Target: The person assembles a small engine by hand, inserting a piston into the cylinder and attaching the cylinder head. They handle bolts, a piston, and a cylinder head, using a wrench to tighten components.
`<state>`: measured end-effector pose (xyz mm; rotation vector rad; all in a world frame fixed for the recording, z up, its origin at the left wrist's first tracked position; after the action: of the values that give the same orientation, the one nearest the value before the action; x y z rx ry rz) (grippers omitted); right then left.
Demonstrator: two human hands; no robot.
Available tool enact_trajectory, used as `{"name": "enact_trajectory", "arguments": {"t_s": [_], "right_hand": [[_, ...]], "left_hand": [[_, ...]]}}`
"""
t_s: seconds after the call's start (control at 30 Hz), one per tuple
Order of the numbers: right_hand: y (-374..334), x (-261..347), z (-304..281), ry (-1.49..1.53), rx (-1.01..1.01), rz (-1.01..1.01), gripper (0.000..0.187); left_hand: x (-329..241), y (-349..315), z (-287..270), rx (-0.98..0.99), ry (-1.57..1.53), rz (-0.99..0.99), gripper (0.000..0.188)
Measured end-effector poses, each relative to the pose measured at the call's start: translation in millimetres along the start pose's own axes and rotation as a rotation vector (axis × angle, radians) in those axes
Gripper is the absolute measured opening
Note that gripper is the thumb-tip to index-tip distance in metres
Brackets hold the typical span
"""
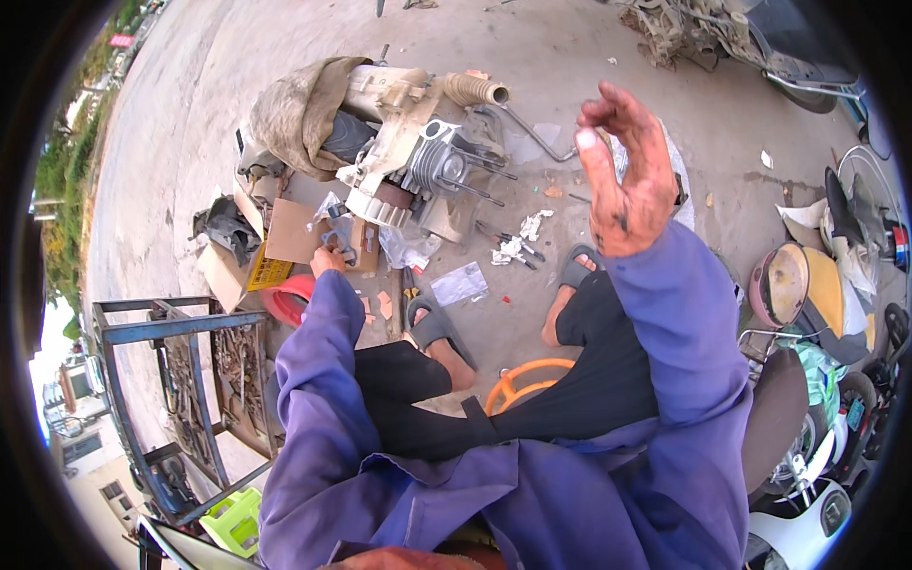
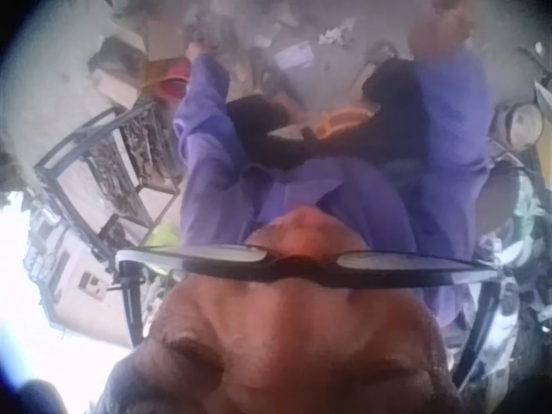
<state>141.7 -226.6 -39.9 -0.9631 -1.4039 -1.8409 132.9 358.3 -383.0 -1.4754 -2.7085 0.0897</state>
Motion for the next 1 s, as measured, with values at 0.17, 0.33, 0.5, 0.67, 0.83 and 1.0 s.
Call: {"name": "enact_trajectory", "arguments": {"t_s": [0.17,0.33,0.5,0.67,0.83,1.0], "right_hand": [[7,-20,-9,0.271,-0.114,0.137,0.042],[-8,-33,3,0.405,-0.099,0.214,0.041],[-37,-32,39,0.267,0.118,0.297,0.038],[-76,-44,53,0.201,0.359,0.433,0.041],[-99,-34,53,0.399,0.418,0.697,0.043],[-88,-33,39,0.431,0.355,0.693,0.035]], "left_hand": [[1,-24,-63,0.039,0.100,-0.007,0.016],[-30,-75,-178,0.001,0.173,-0.008,0.028],[-59,-104,-237,-0.142,-0.754,0.349,0.065],[-172,-203,-324,0.139,-1.023,0.370,0.051],[-213,-236,-328,0.218,-1.090,0.359,0.034],[-246,-231,-312,0.260,-0.963,0.451,0.024]]}}
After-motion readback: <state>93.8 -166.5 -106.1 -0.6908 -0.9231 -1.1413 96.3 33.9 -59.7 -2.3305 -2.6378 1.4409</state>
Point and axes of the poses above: each hand's wrist, its own y-axis towards the middle knuckle, its own z-axis out of the palm, x = y × z, the point moved 6 cm from there along y, towards the middle knuckle, and after that the axes turned 14 degrees about y, right-handed, at the moved point
